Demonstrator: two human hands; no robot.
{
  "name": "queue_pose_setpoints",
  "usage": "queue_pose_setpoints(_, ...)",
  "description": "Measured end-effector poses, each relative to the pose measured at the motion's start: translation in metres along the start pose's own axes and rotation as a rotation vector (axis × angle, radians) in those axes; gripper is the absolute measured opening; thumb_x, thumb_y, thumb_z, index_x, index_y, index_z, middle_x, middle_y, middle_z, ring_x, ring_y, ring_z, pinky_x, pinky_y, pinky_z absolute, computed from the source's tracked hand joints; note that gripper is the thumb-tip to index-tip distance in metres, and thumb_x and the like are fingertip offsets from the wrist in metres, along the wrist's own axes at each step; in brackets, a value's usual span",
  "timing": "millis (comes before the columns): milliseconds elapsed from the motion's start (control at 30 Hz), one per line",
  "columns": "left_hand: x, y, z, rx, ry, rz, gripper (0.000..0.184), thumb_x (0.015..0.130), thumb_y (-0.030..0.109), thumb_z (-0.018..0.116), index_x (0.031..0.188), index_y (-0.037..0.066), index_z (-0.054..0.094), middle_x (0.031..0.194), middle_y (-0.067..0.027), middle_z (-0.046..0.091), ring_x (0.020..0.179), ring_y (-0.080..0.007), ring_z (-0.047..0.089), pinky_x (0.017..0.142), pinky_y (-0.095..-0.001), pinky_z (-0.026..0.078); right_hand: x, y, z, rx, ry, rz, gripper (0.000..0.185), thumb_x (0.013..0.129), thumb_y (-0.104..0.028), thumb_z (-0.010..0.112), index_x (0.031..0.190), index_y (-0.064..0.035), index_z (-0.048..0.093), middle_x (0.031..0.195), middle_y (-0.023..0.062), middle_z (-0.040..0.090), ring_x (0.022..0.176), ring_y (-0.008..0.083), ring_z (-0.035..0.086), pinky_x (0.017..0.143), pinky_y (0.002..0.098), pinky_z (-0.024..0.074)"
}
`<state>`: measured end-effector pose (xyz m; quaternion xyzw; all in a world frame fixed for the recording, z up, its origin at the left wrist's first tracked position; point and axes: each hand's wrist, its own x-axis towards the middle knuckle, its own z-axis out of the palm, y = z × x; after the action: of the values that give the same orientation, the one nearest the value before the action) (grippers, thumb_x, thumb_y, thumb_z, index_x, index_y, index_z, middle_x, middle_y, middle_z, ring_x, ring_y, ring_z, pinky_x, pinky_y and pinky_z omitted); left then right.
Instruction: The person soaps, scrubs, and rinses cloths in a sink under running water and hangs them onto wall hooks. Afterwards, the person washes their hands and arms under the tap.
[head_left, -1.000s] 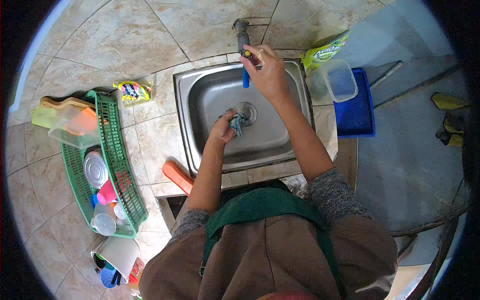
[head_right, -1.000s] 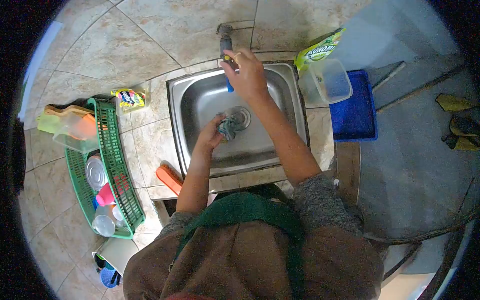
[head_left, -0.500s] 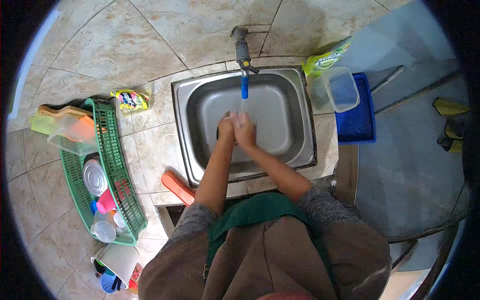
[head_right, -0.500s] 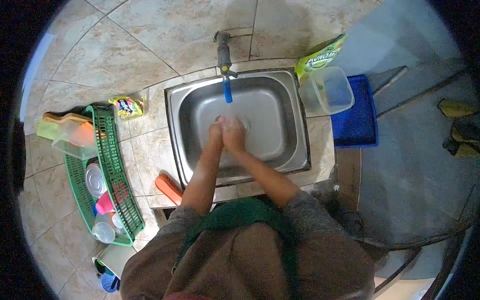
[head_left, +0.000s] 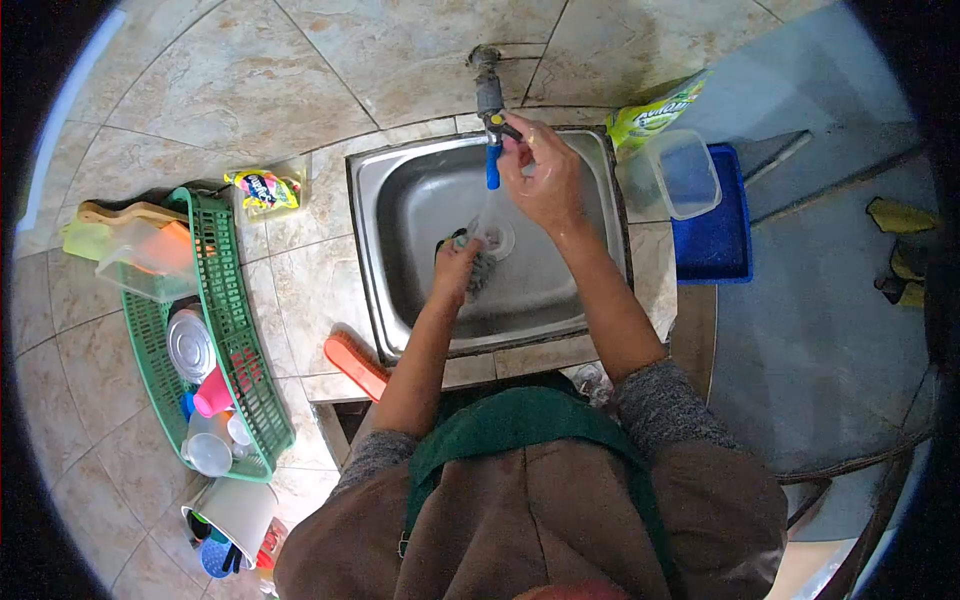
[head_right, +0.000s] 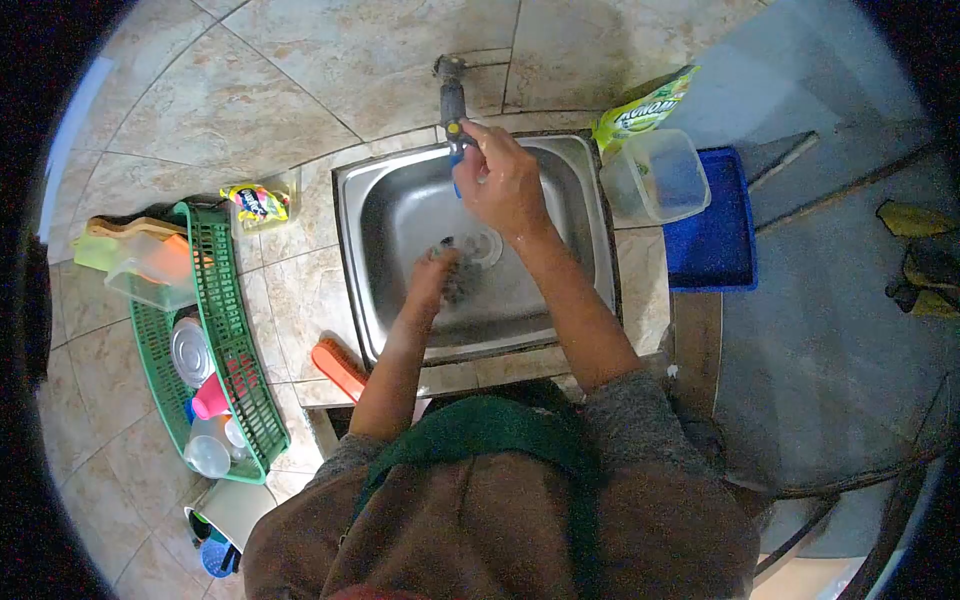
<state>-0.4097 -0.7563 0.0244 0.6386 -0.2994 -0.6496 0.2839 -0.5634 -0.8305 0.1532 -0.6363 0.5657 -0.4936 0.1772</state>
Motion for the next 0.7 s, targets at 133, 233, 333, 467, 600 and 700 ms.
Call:
queue_pose_setpoints(133, 0.013, -0.017, -0.007, 0.163, -0.016, 0.142, 0.044, 0.081, 0.026, 0.066, 0.111, -0.004, 0.056, 0.088, -0.0104, 0.064, 0.073, -0.0150, 0.060, 0.065, -0.0313, 0.048, 0.001, 0.010, 0.009, -0.218, 0.097, -0.170, 0.028, 0.083, -0.007, 0.061, 0.110, -0.0002, 0.059, 0.086, 0.0152, 0.064, 0.063, 0.0256, 0.063, 0.061, 0.0312, 0.0512)
queue_pose_setpoints(233, 0.007, -0.010, -0.005, 0.105, -0.047, 0.233, 0.041, 0.083, 0.026, 0.066, 0.109, -0.004, 0.056, 0.085, -0.0093, 0.064, 0.070, -0.0132, 0.059, 0.063, -0.0306, 0.048, -0.008, 0.020, 0.011, 0.007, 0.042, 0.011, 0.026, 0.086, -0.010, 0.061, 0.110, -0.0007, 0.060, 0.096, 0.0105, 0.065, 0.079, 0.0146, 0.064, 0.063, 0.0261, 0.0501)
queue_pose_setpoints(333, -0.010, 0.020, 0.001, -0.019, -0.130, 0.308, 0.031, 0.087, 0.024, 0.063, 0.102, -0.002, 0.058, 0.082, -0.0071, 0.063, 0.069, -0.0117, 0.058, 0.062, -0.0287, 0.047, -0.054, 0.053, 0.025, 0.464, 0.166, 0.376, 0.026, 0.091, -0.019, 0.057, 0.109, -0.0007, 0.059, 0.101, 0.0076, 0.062, 0.088, 0.0139, 0.060, 0.075, 0.0262, 0.0468)
queue_pose_setpoints(467, 0.027, 0.015, 0.008, -0.151, 0.000, 0.313, 0.021, 0.091, 0.023, 0.057, 0.092, 0.002, 0.059, 0.078, -0.0038, 0.062, 0.071, -0.0118, 0.057, 0.065, -0.0267, 0.046, -0.156, 0.094, 0.081, 0.548, -0.161, 0.724, 0.046, 0.089, -0.042, 0.055, 0.110, -0.0007, 0.058, 0.101, 0.0174, 0.062, 0.092, 0.0266, 0.060, 0.078, 0.0388, 0.0476)
queue_pose_setpoints(600, 0.085, -0.053, 0.013, 0.818, 0.051, 0.746, 0.026, 0.093, 0.027, 0.049, 0.089, 0.003, 0.060, 0.079, -0.0081, 0.063, 0.074, -0.0217, 0.059, 0.072, -0.0335, 0.047, -0.121, 0.060, 0.089, -0.046, -0.073, 0.565, 0.042, 0.086, -0.042, 0.057, 0.082, -0.0004, 0.063, 0.075, 0.0241, 0.061, 0.075, 0.0413, 0.058, 0.071, 0.0466, 0.0448)
queue_pose_setpoints(700, 0.124, -0.088, 0.014, 0.390, -0.045, 0.404, 0.028, 0.089, 0.027, 0.049, 0.093, 0.002, 0.061, 0.084, -0.0156, 0.063, 0.081, -0.0309, 0.060, 0.076, -0.0397, 0.047, -0.121, 0.082, 0.099, -0.276, -0.063, 0.715, 0.043, 0.087, -0.041, 0.055, 0.075, -0.0008, 0.063, 0.074, 0.0212, 0.062, 0.074, 0.0400, 0.060, 0.070, 0.0472, 0.0450)
